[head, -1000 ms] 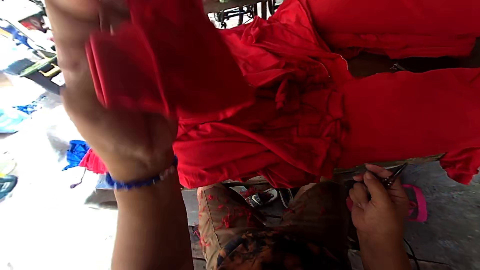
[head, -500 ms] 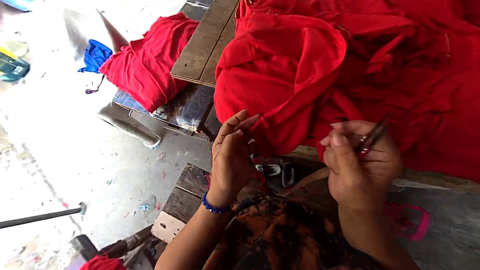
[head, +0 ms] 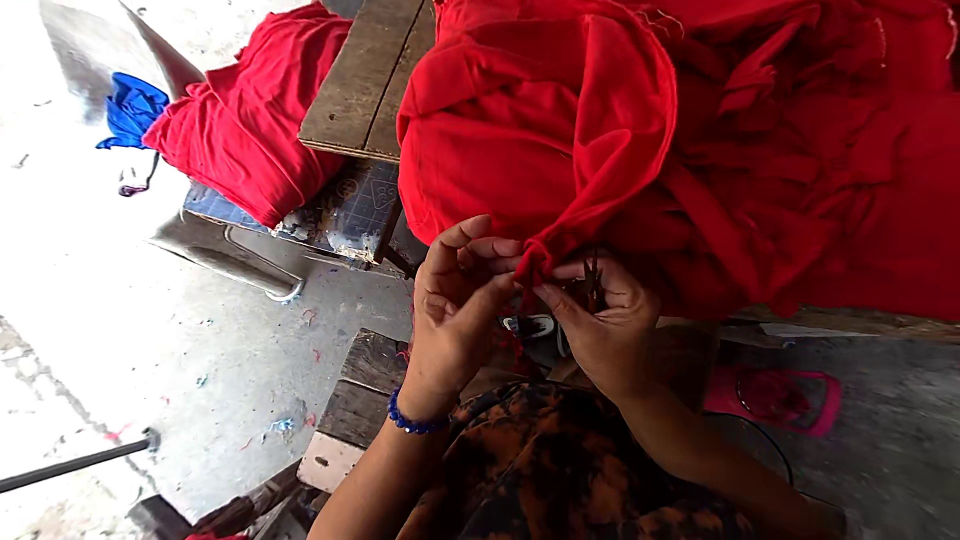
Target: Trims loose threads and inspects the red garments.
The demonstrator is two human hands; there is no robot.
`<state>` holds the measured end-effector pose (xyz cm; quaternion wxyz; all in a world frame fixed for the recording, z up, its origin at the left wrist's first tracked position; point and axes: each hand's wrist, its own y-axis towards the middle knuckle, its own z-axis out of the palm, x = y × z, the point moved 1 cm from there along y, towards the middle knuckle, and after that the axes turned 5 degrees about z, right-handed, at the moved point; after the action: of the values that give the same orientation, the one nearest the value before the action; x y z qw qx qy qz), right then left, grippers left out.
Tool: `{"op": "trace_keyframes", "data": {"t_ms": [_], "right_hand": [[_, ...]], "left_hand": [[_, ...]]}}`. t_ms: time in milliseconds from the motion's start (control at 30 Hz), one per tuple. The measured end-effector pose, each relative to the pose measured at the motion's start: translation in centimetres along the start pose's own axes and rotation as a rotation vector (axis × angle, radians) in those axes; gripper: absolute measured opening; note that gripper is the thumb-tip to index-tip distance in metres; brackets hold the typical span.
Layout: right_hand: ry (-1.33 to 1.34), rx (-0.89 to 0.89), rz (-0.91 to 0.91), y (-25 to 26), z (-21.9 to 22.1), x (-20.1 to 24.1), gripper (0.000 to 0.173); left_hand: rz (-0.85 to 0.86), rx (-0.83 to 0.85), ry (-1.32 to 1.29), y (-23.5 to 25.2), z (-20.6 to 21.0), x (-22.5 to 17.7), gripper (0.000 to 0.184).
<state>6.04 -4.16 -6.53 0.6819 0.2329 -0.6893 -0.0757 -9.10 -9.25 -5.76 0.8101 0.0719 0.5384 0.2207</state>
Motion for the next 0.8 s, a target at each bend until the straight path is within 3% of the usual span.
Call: {"op": "trace_keyframes", "data": {"t_ms": [100, 233, 500, 700, 800], "right_hand": [[0.038, 0.012, -0.030, 0.1, -0.4, 0.5, 0.011], [0.092, 0.028, -0.071, 0.1, -0.9, 1.2, 0.008], [0.256, 0.014, -0.008, -0.3, -2.3, 2.2, 0.011], [0.152, 0.035, -0.132, -0.2, -2.4, 2.2, 0.009], [0.096, 0.042, -0.164, -0.3, -2.2, 2.1, 0.008]], "left_hand": [[0.077, 0.109, 0.192, -0.1, -0.3, 0.2, 0.055], [0.026, 0.006, 0.173, -0.2, -0.2, 0.7, 0.034], [0.092, 0.060, 0.201, 0.1, -0.4, 0.9, 0.007], [0.072, -0.132, 0.389, -0.7, 1.1, -0.5, 0.018], [0.021, -0.086, 0.335, -1.1, 1.8, -1.2, 0.039]]}}
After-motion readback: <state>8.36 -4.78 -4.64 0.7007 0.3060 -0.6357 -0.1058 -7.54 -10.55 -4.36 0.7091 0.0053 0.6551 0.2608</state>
